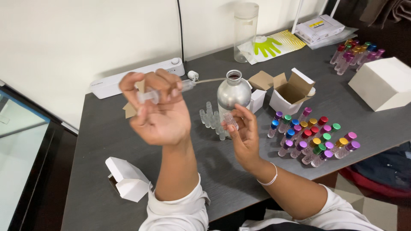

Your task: The person fills small glass bottles with liquid from a large metal container using a syringe and then places caps on the bottles.

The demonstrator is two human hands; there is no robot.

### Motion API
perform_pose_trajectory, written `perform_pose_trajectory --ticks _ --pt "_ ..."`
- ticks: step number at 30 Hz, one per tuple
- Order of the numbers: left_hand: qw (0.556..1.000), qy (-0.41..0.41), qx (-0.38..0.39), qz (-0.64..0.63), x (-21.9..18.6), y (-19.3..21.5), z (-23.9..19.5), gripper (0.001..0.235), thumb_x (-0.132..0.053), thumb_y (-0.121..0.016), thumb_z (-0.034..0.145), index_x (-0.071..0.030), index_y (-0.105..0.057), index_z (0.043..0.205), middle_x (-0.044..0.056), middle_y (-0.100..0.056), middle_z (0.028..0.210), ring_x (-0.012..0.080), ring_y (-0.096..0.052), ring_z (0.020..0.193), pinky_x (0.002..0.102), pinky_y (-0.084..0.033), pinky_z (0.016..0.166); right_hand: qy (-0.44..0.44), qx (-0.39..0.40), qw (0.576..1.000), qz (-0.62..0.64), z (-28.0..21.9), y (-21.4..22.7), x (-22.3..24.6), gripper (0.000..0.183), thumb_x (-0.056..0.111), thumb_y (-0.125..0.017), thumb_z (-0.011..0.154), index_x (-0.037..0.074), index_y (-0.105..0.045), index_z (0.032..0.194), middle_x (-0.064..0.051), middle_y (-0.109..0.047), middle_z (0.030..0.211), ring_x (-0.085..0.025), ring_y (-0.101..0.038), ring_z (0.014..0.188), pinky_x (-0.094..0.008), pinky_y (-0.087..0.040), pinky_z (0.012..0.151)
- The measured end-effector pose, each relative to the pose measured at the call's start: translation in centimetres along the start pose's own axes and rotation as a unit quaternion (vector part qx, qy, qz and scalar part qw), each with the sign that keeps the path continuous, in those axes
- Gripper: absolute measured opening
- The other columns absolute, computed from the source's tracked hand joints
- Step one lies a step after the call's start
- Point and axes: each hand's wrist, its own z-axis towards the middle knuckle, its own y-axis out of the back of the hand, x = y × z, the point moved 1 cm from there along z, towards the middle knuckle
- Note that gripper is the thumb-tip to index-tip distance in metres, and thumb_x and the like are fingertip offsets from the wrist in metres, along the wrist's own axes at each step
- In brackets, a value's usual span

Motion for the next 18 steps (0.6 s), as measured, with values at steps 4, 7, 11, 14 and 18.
perform_pose_trajectory --ticks 4,7,11,14,18 --pt "0.996 -0.021 0.04 0.071 1.0 -0.9 -0.3 0.027 -0.023 -0.039 0.084 -0.01 -0.042 0.106 0.003 -0.029 0.062 0.0164 -0.034 0.063 0.032 -0.036 0.067 -0.005 0.002 1.0 -0.008 -0.1 -0.1 0.1 0.043 0.015 -0.051 0.092 0.005 -0.035 0.13 -0.009 -0.046 0.109 -0.02 -0.056 0.091 -0.03 -0.051 0.084" --pt "0.998 -0.001 0.022 0.063 0.9 -1.3 -0.7 0.027 -0.02 -0.037 0.085 -0.011 -0.042 0.11 0.005 -0.033 0.062 0.0198 -0.037 0.063 0.033 -0.036 0.065 -0.011 -0.004 1.0 0.003 -0.2 -0.1 0.2 0.042 0.016 -0.052 0.091 0.005 -0.037 0.129 -0.009 -0.048 0.107 -0.02 -0.057 0.086 -0.029 -0.049 0.079" --pt "0.998 0.001 0.022 0.056 1.6 -1.2 -1.1 0.026 -0.021 -0.038 0.089 -0.011 -0.04 0.113 0.007 -0.035 0.064 0.0208 -0.037 0.064 0.034 -0.037 0.066 0.005 0.005 1.0 0.002 -0.2 -0.1 0.0 0.041 0.012 -0.05 0.092 0.005 -0.035 0.129 -0.011 -0.046 0.108 -0.016 -0.049 0.097 -0.032 -0.052 0.084" --pt "0.99 -0.081 0.077 0.084 2.7 -0.9 -1.0 0.031 -0.021 -0.027 0.093 -0.005 -0.031 0.12 0.005 -0.033 0.06 0.0196 -0.039 0.061 0.034 -0.043 0.067 0.041 0.023 0.999 0.014 -0.1 0.1 -0.6 0.046 0.003 -0.045 0.089 -0.003 -0.028 0.131 -0.015 -0.044 0.107 -0.018 -0.054 0.085 -0.03 -0.048 0.074" --pt "0.985 -0.112 0.08 0.108 3.3 -1.0 -0.9 0.03 -0.024 -0.026 0.095 -0.006 -0.032 0.117 0.005 -0.037 0.06 0.0198 -0.041 0.06 0.033 -0.045 0.065 0.04 0.02 0.999 0.02 -0.3 0.2 -0.8 0.047 0.003 -0.046 0.089 -0.005 -0.028 0.131 -0.015 -0.045 0.107 -0.018 -0.054 0.085 -0.03 -0.049 0.074"
